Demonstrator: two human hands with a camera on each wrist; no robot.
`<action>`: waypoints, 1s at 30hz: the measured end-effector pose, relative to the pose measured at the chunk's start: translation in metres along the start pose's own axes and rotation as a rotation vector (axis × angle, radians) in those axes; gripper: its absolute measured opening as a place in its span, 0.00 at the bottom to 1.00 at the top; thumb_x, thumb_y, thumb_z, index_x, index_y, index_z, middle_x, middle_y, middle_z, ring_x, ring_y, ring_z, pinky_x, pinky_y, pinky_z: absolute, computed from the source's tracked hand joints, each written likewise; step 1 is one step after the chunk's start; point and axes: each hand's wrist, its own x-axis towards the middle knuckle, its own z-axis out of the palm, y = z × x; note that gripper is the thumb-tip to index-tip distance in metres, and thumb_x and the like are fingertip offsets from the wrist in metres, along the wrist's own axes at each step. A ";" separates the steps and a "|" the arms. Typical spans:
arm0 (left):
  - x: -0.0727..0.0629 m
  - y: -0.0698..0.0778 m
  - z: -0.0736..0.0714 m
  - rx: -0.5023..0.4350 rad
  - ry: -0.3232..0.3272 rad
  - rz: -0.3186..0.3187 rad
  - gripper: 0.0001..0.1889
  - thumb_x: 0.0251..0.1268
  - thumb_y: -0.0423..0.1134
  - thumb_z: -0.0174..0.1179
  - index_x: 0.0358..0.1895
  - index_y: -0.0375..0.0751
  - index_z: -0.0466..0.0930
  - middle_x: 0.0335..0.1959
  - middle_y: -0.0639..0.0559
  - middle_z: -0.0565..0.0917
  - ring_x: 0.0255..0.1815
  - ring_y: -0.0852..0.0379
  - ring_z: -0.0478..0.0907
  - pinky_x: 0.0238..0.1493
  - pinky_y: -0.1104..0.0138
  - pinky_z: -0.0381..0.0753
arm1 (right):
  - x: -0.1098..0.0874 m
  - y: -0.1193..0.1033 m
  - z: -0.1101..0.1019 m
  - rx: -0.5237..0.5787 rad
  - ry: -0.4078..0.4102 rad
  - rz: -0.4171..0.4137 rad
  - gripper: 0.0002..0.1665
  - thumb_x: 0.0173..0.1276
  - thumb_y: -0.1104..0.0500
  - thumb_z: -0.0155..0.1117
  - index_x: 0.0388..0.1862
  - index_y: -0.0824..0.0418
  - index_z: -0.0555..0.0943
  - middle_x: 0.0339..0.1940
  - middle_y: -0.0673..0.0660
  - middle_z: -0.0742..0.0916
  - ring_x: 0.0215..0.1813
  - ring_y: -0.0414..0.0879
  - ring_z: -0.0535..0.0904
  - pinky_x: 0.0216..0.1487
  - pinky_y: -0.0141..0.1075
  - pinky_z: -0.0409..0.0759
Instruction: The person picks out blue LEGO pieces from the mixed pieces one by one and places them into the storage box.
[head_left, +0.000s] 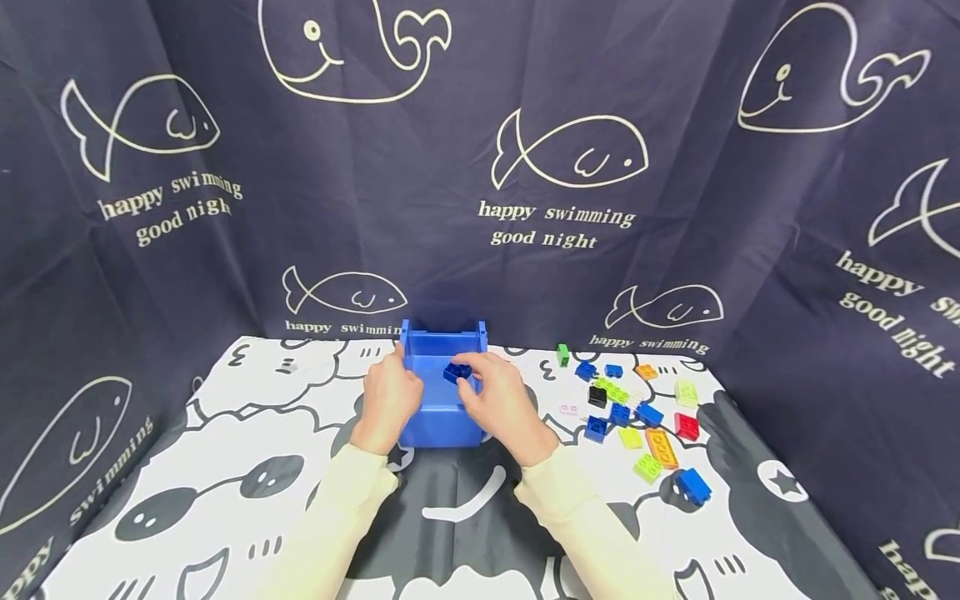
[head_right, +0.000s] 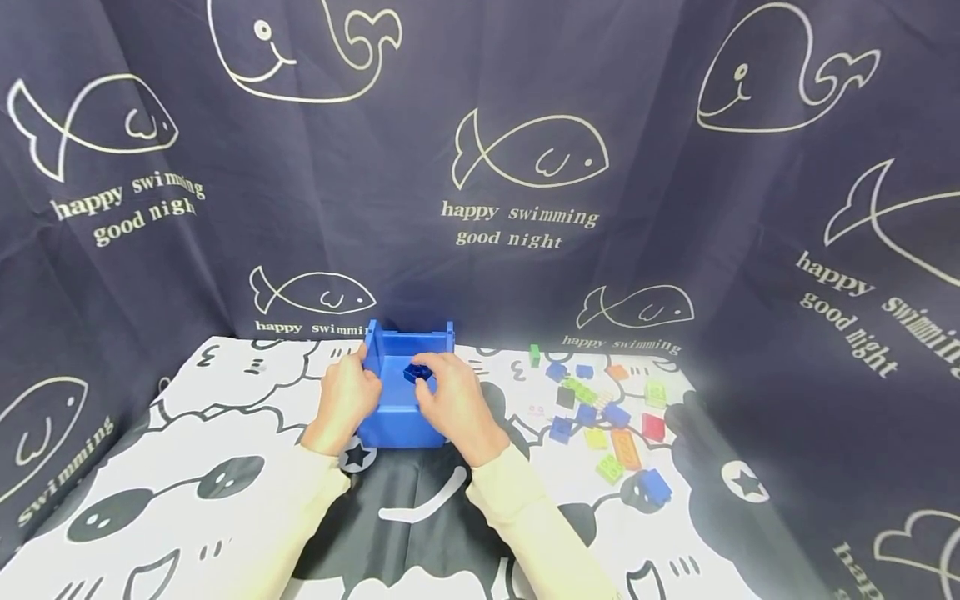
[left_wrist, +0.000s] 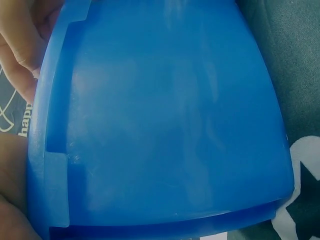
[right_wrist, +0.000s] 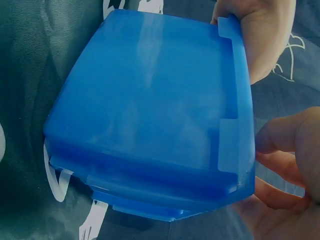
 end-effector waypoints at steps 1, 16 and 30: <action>0.001 0.000 0.000 0.001 -0.002 0.000 0.28 0.60 0.29 0.54 0.66 0.26 0.77 0.51 0.22 0.84 0.47 0.26 0.84 0.45 0.40 0.80 | 0.000 0.000 0.000 -0.001 0.000 -0.005 0.18 0.66 0.64 0.69 0.55 0.60 0.88 0.50 0.60 0.90 0.44 0.52 0.89 0.48 0.44 0.86; 0.002 0.000 -0.002 -0.002 -0.027 -0.014 0.29 0.59 0.29 0.53 0.67 0.27 0.77 0.51 0.23 0.84 0.47 0.26 0.84 0.45 0.41 0.81 | 0.000 0.001 0.002 -0.049 -0.022 -0.004 0.18 0.64 0.64 0.72 0.54 0.60 0.87 0.43 0.58 0.90 0.37 0.49 0.82 0.40 0.41 0.82; 0.002 0.001 -0.002 -0.004 -0.033 -0.018 0.30 0.59 0.29 0.53 0.69 0.28 0.76 0.54 0.24 0.83 0.48 0.25 0.84 0.47 0.40 0.81 | -0.001 0.001 0.003 -0.047 -0.043 -0.001 0.19 0.64 0.63 0.72 0.55 0.60 0.87 0.39 0.56 0.88 0.38 0.48 0.81 0.42 0.42 0.82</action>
